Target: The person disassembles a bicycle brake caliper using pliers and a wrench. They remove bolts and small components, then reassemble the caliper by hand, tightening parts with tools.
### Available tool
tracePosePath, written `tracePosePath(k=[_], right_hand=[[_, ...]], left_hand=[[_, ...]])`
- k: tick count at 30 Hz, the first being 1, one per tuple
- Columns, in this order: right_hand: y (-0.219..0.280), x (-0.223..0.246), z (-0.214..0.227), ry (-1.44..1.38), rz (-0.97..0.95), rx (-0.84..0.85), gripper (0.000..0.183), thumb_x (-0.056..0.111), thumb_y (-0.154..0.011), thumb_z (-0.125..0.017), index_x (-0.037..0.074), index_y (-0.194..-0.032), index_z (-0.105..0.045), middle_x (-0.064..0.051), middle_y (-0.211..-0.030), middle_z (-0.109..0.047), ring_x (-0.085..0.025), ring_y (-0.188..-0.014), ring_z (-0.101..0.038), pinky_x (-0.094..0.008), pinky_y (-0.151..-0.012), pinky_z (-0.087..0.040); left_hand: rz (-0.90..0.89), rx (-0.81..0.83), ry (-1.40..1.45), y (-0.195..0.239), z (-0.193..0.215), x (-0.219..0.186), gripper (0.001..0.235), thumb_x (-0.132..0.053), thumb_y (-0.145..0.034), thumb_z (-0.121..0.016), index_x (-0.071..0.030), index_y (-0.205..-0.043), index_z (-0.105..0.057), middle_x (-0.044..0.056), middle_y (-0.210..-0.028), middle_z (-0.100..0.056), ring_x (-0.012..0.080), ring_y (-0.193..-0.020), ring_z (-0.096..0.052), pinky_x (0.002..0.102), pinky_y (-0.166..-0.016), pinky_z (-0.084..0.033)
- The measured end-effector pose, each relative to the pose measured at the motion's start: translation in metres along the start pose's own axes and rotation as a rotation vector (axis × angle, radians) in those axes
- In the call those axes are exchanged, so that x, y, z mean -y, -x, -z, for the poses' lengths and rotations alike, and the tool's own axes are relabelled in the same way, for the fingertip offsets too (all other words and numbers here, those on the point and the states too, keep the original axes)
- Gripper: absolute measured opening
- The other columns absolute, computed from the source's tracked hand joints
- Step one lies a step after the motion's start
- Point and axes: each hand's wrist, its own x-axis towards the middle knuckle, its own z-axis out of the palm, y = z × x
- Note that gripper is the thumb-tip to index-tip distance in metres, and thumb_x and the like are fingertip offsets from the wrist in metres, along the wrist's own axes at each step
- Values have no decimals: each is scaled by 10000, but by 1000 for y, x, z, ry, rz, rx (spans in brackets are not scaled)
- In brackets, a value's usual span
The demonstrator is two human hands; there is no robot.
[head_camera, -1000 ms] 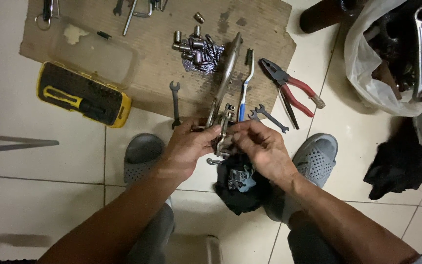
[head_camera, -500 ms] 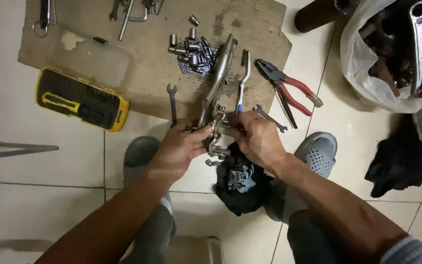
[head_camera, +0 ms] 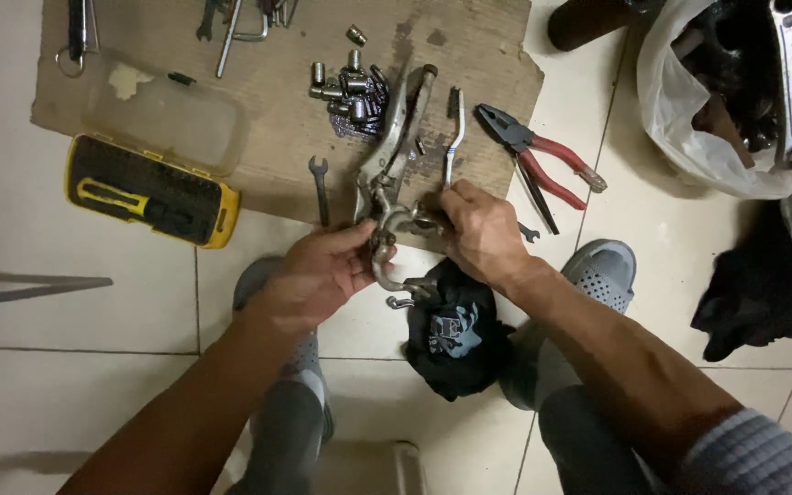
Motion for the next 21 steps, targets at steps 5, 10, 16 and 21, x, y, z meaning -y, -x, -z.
tracePosePath(k=[5, 10, 16, 21], right_hand=[[-4, 0, -6, 70, 4, -34, 179, 194, -744, -763, 180, -828, -605, 3, -802, -534, -238, -716, -645, -314, -641, -540], [-8, 11, 5, 36, 16, -29, 229, 222, -711, -784, 171, -847, -606, -18, -800, -528, -267, -712, -650, -349, -634, -541], [-6, 45, 57, -362, -165, -17, 123, 98, -816, -715, 101, -925, -658, -102, -779, -580, -362, -694, -662, -421, -597, -529], [14, 77, 72, -604, -320, -38, 121, 210, -860, -778, 141, -957, -756, -75, -762, -662, -216, -584, -652, -322, -549, -517]], left_hand=[[26, 35, -9, -12, 28, -2, 270, -245, -961, -674, -46, -1141, -647, 97, -1088, -635, 226, -1010, -659, 378, -933, -579], [22, 67, -9, -16, 39, 1, 286, -271, -987, -635, -40, -1156, -642, 70, -1088, -621, 182, -1000, -640, 334, -965, -561], [24, 36, -31, -6, 24, -2, 274, -267, -956, -688, -62, -1131, -640, 70, -1038, -620, 207, -994, -649, 385, -1009, -551], [-14, 4, -75, 5, 7, 1, 301, -245, -938, -707, -54, -1156, -622, 73, -1057, -632, 214, -1003, -653, 410, -1031, -540]])
